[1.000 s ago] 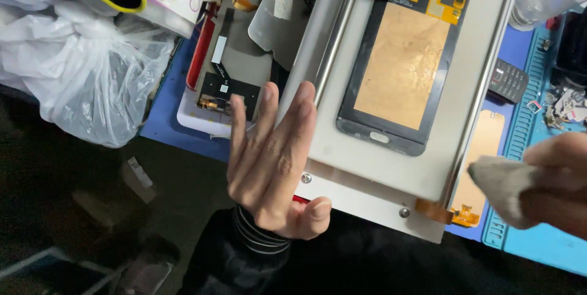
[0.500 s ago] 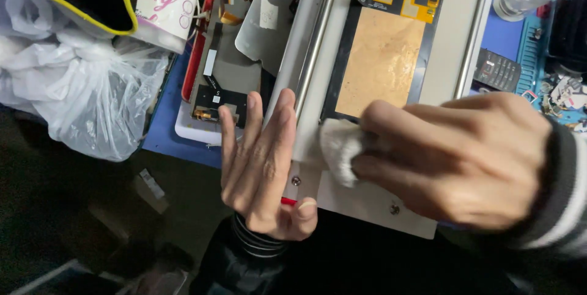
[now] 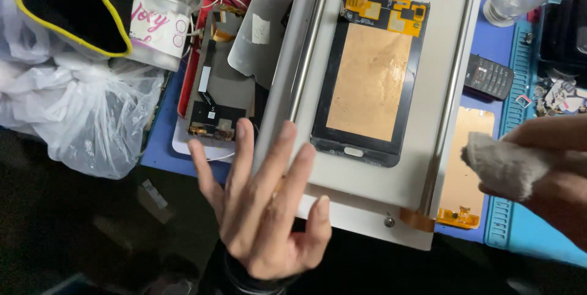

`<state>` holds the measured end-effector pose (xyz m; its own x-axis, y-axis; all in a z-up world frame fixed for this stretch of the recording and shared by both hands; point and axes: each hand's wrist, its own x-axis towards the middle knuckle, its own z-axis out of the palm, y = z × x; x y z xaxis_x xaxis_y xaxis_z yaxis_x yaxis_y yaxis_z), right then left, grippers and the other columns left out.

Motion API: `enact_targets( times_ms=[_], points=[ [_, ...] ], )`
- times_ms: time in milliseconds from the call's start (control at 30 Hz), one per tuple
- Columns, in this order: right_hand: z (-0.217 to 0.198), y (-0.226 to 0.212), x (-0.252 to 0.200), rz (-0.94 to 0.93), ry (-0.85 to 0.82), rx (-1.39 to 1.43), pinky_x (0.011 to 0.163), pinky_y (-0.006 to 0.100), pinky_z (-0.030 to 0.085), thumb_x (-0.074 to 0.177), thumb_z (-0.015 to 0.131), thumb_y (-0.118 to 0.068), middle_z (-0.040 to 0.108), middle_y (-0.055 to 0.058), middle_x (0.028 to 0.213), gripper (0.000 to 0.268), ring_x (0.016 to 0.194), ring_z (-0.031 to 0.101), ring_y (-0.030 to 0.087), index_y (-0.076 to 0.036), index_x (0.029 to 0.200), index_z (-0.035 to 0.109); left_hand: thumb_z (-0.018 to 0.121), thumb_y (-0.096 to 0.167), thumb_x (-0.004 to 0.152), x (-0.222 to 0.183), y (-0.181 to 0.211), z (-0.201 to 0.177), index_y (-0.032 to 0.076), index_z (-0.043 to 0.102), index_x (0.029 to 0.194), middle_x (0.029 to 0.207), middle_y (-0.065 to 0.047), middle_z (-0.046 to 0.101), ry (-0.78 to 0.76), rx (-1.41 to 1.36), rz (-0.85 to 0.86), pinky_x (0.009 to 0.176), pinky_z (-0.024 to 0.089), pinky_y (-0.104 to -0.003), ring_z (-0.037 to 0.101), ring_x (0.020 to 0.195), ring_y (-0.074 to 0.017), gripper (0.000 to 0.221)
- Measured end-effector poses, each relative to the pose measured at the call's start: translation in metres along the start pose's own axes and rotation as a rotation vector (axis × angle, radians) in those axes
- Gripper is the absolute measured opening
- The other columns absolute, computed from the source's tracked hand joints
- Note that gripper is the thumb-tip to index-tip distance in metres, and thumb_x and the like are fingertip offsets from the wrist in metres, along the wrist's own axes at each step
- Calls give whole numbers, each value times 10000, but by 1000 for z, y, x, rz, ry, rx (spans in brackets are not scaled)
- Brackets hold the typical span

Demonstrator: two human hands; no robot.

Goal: Cleaning and preparing a mobile phone screen on a screen separator machine using a cloth and tweezers.

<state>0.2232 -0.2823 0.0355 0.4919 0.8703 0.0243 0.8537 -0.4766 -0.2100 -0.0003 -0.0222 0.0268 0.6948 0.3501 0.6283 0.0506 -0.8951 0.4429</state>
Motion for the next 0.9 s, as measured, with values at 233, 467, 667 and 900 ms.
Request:
enact_targets(
  times_ms=[233, 467, 667, 900],
  points=[
    [-29, -37, 43, -326, 117, 111, 620, 358, 645, 736, 785, -85, 716, 181, 1032, 145, 754, 752, 255, -70, 877, 754, 646, 211, 941, 36, 30, 5, 53, 794, 1074, 1146, -92, 767, -8, -32, 184, 1108, 313, -694, 692, 1150, -304, 254],
    [-29, -36, 75, -585, 170, 80, 476, 323, 474, 805, 756, 1, 662, 200, 995, 112, 570, 548, 187, -89, 857, 797, 519, 358, 995, 39, 31, 13, 78, 804, 1094, 1159, -51, 764, -60, 50, 102, 1111, 311, -550, 669, 1146, -253, 411],
    [-8, -22, 51, -365, -70, 396, 906, 284, 665, 781, 691, -161, 711, 166, 1201, 306, 1038, 789, 224, -39, 1058, 735, 431, 396, 1019, 38, 35, 17, 107, 800, 1109, 1160, -28, 770, -52, 86, 55, 1097, 316, -546, 676, 1146, -233, 477],
    [11, 12, 71, -623, 112, 306, 630, 267, 677, 845, 792, -163, 719, 105, 1110, 528, 816, 781, 200, -504, 1171, 557, 431, 417, 1015, 37, 35, 19, 142, 794, 1090, 1150, -2, 774, -75, 87, 29, 1104, 299, -548, 644, 1157, -220, 462]
  ],
)
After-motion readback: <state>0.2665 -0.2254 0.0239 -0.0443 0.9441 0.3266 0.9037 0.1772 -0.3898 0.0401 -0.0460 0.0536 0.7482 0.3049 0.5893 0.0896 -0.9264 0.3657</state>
